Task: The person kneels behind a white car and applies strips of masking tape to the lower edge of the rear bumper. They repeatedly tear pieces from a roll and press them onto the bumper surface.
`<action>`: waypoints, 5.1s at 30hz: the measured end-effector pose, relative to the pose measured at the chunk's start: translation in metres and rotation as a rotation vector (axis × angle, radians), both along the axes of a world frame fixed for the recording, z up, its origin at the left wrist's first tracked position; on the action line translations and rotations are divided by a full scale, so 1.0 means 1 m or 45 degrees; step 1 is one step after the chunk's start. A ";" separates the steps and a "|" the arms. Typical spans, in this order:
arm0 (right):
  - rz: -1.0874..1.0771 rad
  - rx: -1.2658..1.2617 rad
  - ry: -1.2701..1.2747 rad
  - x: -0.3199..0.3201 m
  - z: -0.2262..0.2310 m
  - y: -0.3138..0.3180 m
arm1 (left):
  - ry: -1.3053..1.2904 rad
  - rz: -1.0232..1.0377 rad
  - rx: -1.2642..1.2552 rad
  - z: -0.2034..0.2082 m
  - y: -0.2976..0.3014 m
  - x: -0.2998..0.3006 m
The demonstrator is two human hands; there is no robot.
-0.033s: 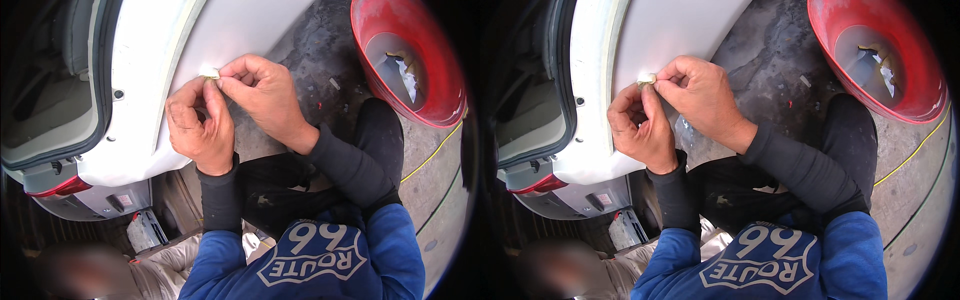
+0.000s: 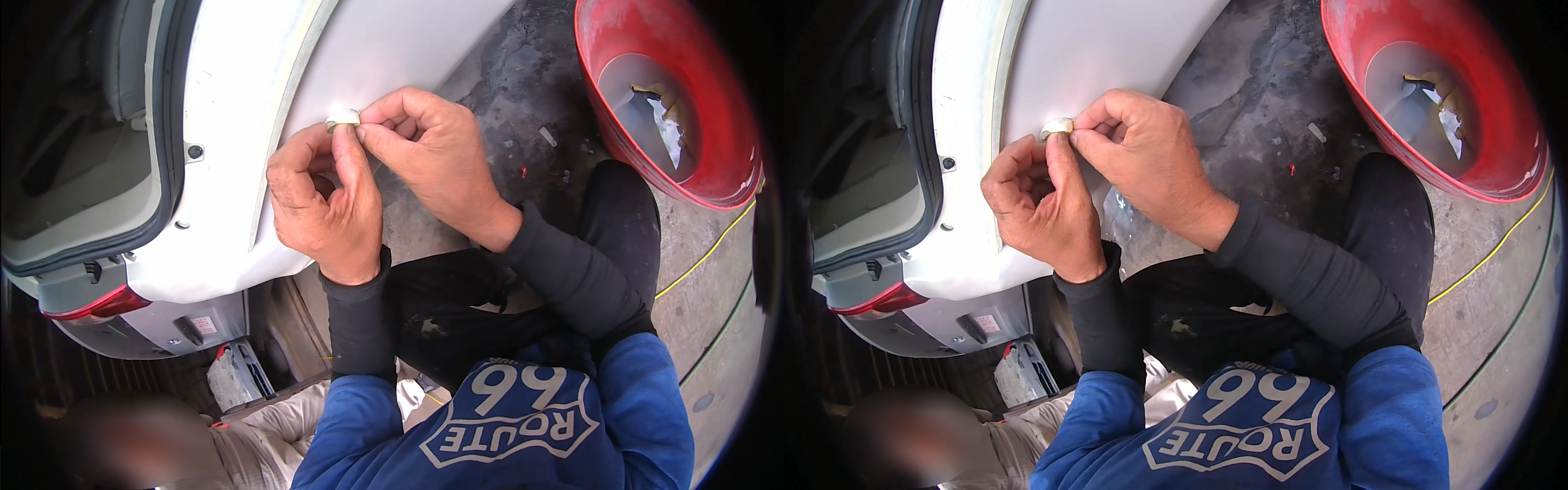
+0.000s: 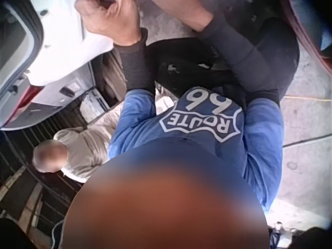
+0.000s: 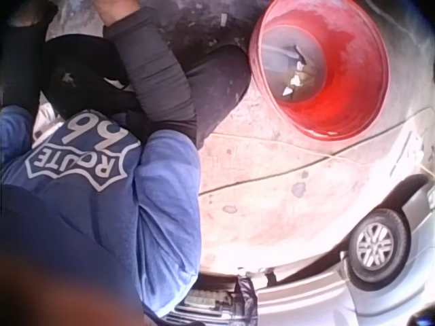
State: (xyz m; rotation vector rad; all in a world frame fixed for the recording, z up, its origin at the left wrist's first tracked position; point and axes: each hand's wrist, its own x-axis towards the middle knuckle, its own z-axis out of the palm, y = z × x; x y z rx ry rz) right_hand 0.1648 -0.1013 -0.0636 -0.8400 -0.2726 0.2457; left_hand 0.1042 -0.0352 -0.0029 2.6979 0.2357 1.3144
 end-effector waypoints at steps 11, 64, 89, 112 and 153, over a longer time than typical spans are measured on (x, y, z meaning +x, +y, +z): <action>-0.791 -0.146 -0.969 0.033 -0.019 0.005 | -0.165 0.069 -0.251 -0.022 -0.002 -0.003; -0.432 -0.362 -0.990 0.032 -0.002 -0.008 | -0.439 -0.327 -0.627 -0.031 0.008 -0.014; -0.676 -0.411 -1.499 0.042 -0.017 -0.016 | -0.493 -0.441 -0.323 -0.029 0.007 -0.004; -0.568 -0.439 -1.755 0.042 0.083 -0.086 | -0.418 -0.821 -1.541 -0.030 -0.018 -0.030; 0.122 -0.956 -1.060 0.009 0.016 -0.136 | 0.028 -0.691 -0.654 -0.031 -0.030 -0.016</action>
